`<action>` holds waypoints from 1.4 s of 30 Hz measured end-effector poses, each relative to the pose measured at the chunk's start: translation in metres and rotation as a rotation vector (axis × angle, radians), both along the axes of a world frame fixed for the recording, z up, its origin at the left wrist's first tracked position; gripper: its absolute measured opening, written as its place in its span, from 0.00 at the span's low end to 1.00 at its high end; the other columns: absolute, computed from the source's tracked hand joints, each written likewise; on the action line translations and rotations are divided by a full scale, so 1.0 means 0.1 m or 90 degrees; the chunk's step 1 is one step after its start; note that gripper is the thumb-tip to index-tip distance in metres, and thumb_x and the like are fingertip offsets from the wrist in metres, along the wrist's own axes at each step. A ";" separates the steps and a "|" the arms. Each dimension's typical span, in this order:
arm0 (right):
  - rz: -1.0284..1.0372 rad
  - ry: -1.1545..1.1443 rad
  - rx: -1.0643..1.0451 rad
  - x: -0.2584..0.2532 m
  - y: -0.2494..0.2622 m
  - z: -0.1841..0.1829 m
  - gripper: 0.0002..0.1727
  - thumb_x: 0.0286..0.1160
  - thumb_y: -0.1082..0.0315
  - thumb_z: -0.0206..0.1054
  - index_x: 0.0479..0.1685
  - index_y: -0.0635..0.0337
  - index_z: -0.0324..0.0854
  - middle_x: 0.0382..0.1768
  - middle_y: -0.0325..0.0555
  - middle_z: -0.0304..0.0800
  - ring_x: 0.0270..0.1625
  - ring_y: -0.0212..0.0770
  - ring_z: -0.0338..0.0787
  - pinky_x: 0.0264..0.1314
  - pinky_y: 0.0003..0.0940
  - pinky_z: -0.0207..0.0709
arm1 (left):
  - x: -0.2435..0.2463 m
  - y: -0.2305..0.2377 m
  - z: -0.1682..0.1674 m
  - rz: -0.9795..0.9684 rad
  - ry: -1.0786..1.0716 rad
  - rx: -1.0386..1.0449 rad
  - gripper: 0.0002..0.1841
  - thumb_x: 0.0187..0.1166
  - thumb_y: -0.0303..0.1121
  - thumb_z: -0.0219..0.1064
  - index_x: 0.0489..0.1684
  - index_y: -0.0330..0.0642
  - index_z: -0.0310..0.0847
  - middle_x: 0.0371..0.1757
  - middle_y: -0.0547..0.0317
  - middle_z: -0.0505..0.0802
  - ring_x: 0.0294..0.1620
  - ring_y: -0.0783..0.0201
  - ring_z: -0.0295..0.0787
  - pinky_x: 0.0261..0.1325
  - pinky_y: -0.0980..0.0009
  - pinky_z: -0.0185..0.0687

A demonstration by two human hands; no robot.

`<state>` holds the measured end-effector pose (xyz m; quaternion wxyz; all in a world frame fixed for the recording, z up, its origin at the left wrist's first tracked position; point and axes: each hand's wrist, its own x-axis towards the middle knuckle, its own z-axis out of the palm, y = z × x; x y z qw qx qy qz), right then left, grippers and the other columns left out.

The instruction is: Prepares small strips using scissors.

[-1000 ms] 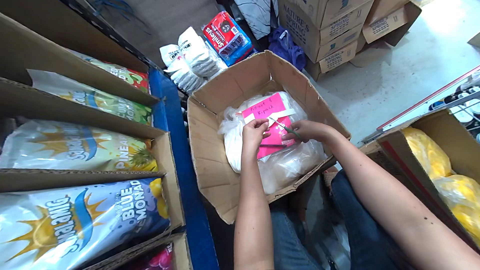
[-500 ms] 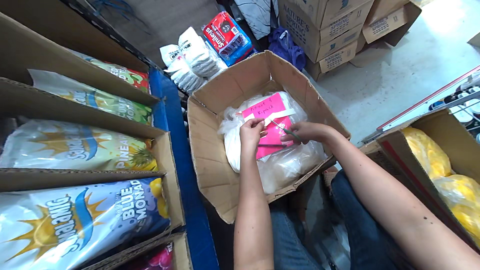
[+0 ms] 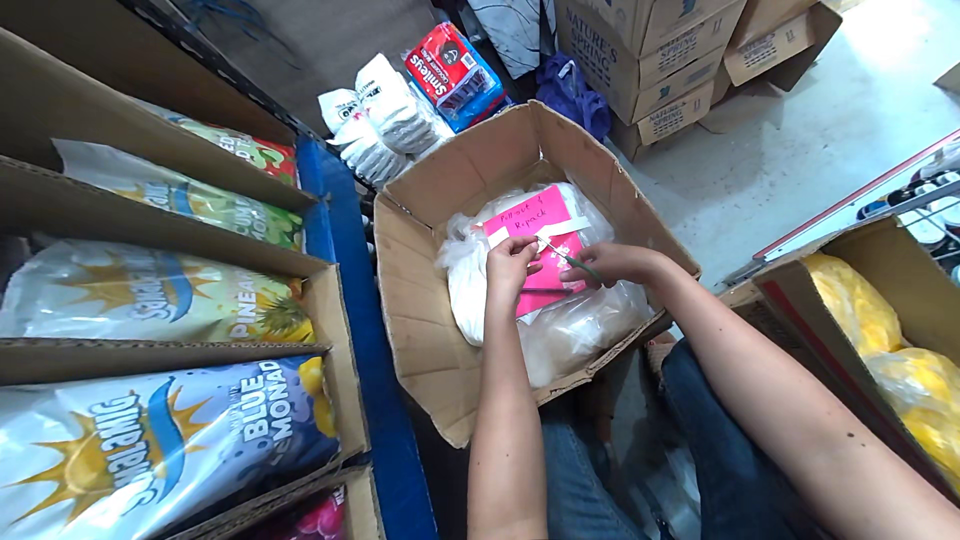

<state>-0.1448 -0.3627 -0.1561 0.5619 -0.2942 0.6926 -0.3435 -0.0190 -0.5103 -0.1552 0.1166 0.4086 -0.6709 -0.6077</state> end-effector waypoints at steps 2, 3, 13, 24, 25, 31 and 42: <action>-0.005 -0.001 0.000 0.00 0.00 0.00 0.21 0.82 0.50 0.69 0.49 0.64 0.80 0.21 0.34 0.76 0.22 0.24 0.70 0.28 0.21 0.63 | -0.01 0.01 0.01 0.000 0.003 0.000 0.10 0.83 0.24 0.67 0.58 0.31 0.82 0.48 0.49 0.88 0.36 0.67 0.88 0.43 0.70 0.87; -0.005 -0.002 -0.001 0.00 0.00 -0.01 0.21 0.82 0.51 0.69 0.49 0.64 0.80 0.21 0.34 0.76 0.22 0.24 0.70 0.28 0.21 0.63 | -0.01 0.02 0.01 0.001 0.007 0.001 0.10 0.83 0.24 0.67 0.57 0.31 0.82 0.48 0.50 0.88 0.36 0.67 0.88 0.43 0.70 0.88; -0.028 0.019 -0.019 -0.02 -0.01 -0.04 0.20 0.81 0.54 0.71 0.51 0.65 0.82 0.21 0.34 0.76 0.23 0.25 0.70 0.29 0.22 0.65 | 0.02 -0.01 0.01 0.014 0.030 0.019 0.11 0.83 0.27 0.67 0.57 0.33 0.81 0.44 0.52 0.89 0.35 0.67 0.88 0.41 0.70 0.88; -0.027 0.001 -0.029 -0.03 0.00 -0.07 0.18 0.80 0.56 0.72 0.47 0.65 0.82 0.20 0.34 0.77 0.20 0.23 0.70 0.25 0.20 0.64 | 0.02 -0.02 0.02 0.036 0.021 0.068 0.12 0.82 0.23 0.66 0.59 0.31 0.78 0.45 0.51 0.88 0.34 0.66 0.88 0.41 0.69 0.87; -0.022 0.000 -0.024 -0.02 -0.01 -0.06 0.19 0.80 0.55 0.71 0.48 0.65 0.81 0.20 0.34 0.77 0.20 0.24 0.71 0.26 0.20 0.64 | 0.03 -0.02 0.01 0.041 0.022 0.066 0.12 0.82 0.24 0.67 0.60 0.31 0.78 0.45 0.51 0.87 0.34 0.67 0.88 0.41 0.70 0.88; -0.003 0.002 0.000 0.00 -0.01 -0.01 0.23 0.81 0.49 0.69 0.51 0.64 0.81 0.23 0.35 0.78 0.25 0.25 0.72 0.31 0.23 0.66 | 0.01 -0.02 0.00 0.090 0.039 0.067 0.14 0.81 0.24 0.68 0.62 0.31 0.77 0.45 0.50 0.87 0.33 0.67 0.88 0.40 0.71 0.88; 0.002 -0.001 -0.003 0.00 -0.01 -0.02 0.22 0.81 0.49 0.69 0.51 0.63 0.81 0.22 0.34 0.78 0.23 0.24 0.71 0.29 0.21 0.64 | -0.04 0.05 0.00 0.068 0.044 0.067 0.13 0.82 0.24 0.68 0.61 0.31 0.77 0.44 0.50 0.88 0.34 0.66 0.90 0.39 0.71 0.88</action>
